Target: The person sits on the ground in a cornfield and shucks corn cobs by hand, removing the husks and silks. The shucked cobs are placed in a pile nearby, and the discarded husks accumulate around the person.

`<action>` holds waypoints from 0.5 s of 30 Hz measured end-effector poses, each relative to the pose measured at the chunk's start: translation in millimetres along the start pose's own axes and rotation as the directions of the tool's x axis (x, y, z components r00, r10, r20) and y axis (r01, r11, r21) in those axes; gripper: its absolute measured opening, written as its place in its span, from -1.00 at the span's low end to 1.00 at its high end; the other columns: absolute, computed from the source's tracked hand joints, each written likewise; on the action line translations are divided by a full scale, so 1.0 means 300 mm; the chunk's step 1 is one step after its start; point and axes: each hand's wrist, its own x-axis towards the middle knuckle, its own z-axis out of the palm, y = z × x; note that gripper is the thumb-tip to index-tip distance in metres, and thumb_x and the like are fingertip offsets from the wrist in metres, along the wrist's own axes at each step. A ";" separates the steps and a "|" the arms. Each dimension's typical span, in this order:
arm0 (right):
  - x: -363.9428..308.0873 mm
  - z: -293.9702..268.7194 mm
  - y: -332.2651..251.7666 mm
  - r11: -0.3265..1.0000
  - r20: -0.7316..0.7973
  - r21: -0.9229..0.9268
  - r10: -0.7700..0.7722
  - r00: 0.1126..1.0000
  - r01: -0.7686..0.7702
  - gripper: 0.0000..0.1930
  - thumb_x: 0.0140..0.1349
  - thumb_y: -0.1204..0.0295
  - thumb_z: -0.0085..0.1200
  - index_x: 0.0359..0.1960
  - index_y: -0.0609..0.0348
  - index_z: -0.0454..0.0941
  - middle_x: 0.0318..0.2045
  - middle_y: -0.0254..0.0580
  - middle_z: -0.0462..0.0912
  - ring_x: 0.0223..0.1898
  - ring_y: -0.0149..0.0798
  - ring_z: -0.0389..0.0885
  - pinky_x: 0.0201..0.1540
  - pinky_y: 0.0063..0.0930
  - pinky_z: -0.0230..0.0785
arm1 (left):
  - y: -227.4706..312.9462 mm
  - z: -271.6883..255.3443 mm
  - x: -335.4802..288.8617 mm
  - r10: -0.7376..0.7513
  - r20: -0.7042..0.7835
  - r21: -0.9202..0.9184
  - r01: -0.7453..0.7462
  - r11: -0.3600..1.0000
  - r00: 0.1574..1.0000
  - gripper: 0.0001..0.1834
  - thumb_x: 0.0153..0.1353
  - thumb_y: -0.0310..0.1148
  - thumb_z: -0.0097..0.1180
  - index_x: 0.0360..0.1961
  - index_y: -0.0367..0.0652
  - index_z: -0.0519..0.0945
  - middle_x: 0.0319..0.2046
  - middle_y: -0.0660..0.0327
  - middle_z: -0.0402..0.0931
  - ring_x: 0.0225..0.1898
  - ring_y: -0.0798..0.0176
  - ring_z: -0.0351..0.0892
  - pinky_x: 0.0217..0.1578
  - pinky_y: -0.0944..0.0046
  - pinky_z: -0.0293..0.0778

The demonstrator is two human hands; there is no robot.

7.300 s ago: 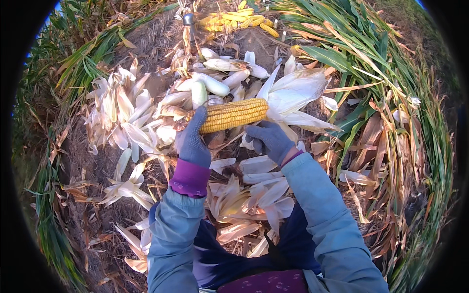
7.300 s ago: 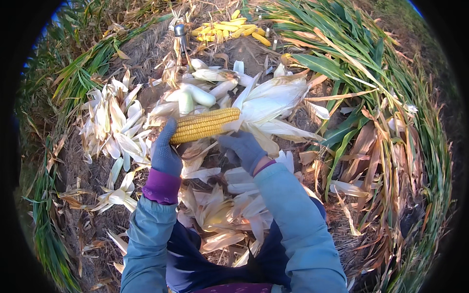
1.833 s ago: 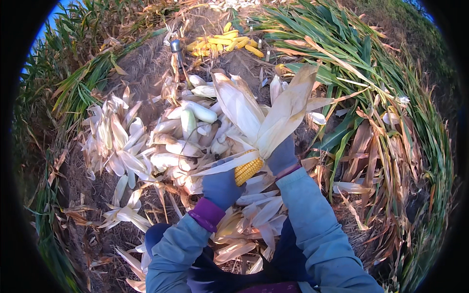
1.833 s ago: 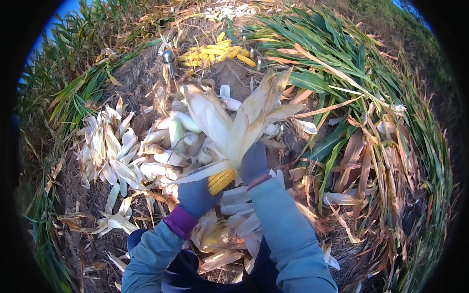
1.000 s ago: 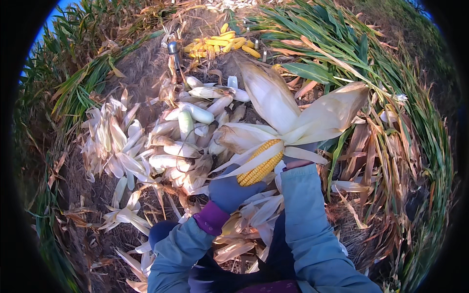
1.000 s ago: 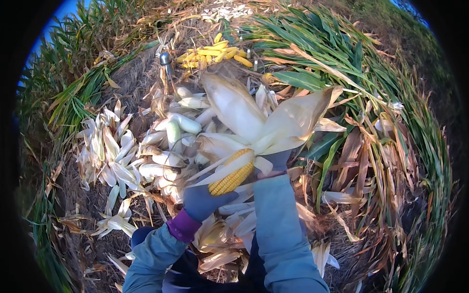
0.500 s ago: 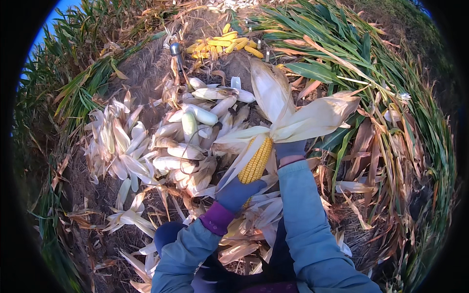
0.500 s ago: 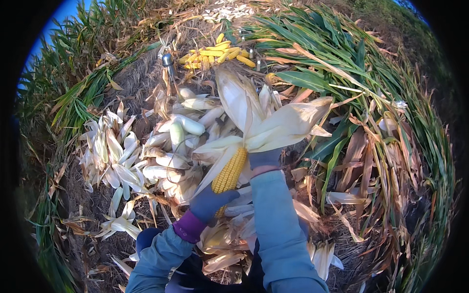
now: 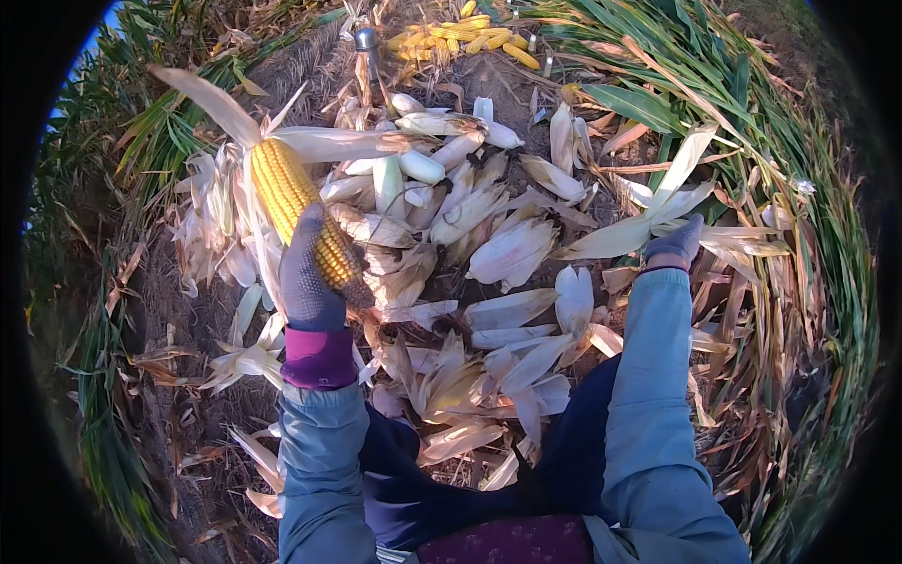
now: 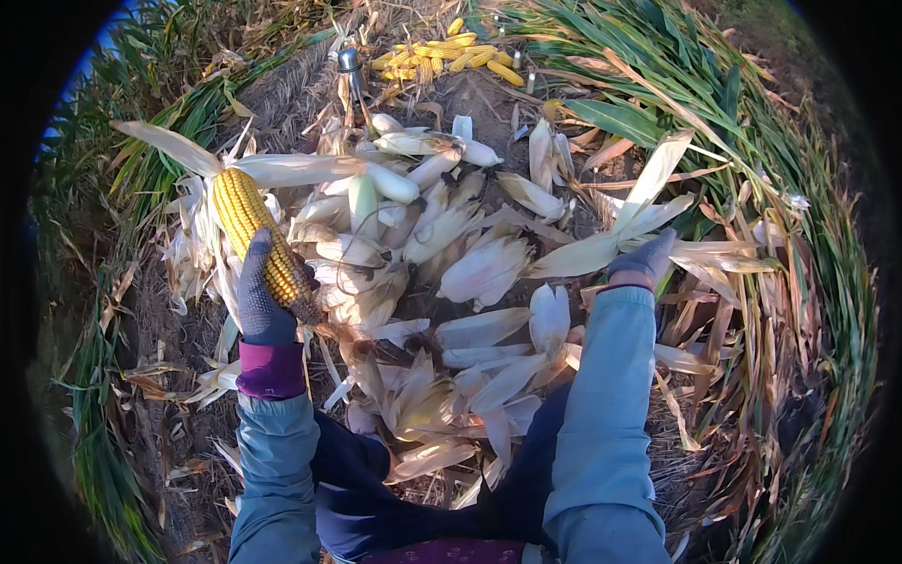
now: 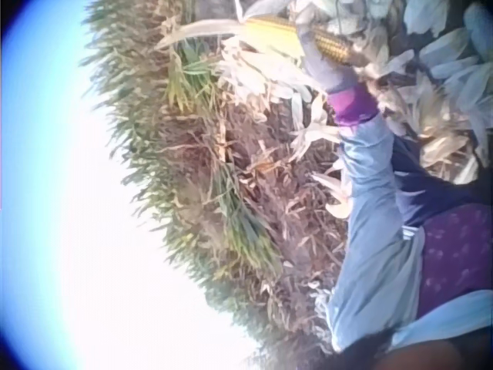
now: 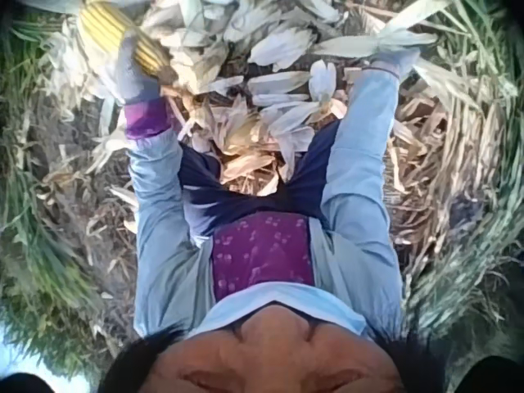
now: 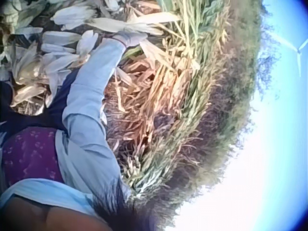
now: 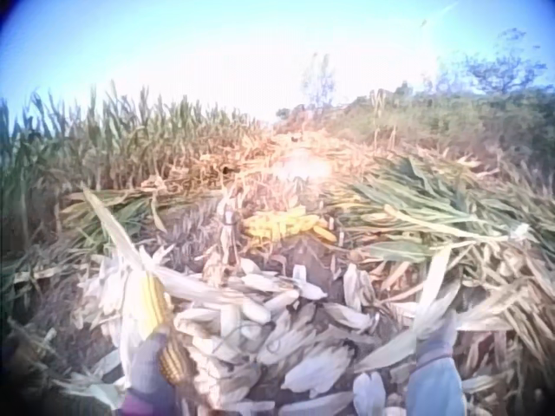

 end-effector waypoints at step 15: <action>-0.808 0.238 0.439 0.712 0.696 -0.670 0.701 0.156 -0.209 -0.65 0.21 0.25 0.08 -0.03 0.14 0.46 -0.14 -0.30 0.53 -0.12 -0.40 0.47 -0.03 -0.46 0.32 | -0.016 0.064 -0.078 0.061 0.390 -0.015 -0.060 0.998 0.919 -0.39 0.14 0.00 -0.04 -0.03 -0.39 0.36 -0.44 -0.03 0.49 -0.52 0.10 0.54 -0.52 0.20 0.53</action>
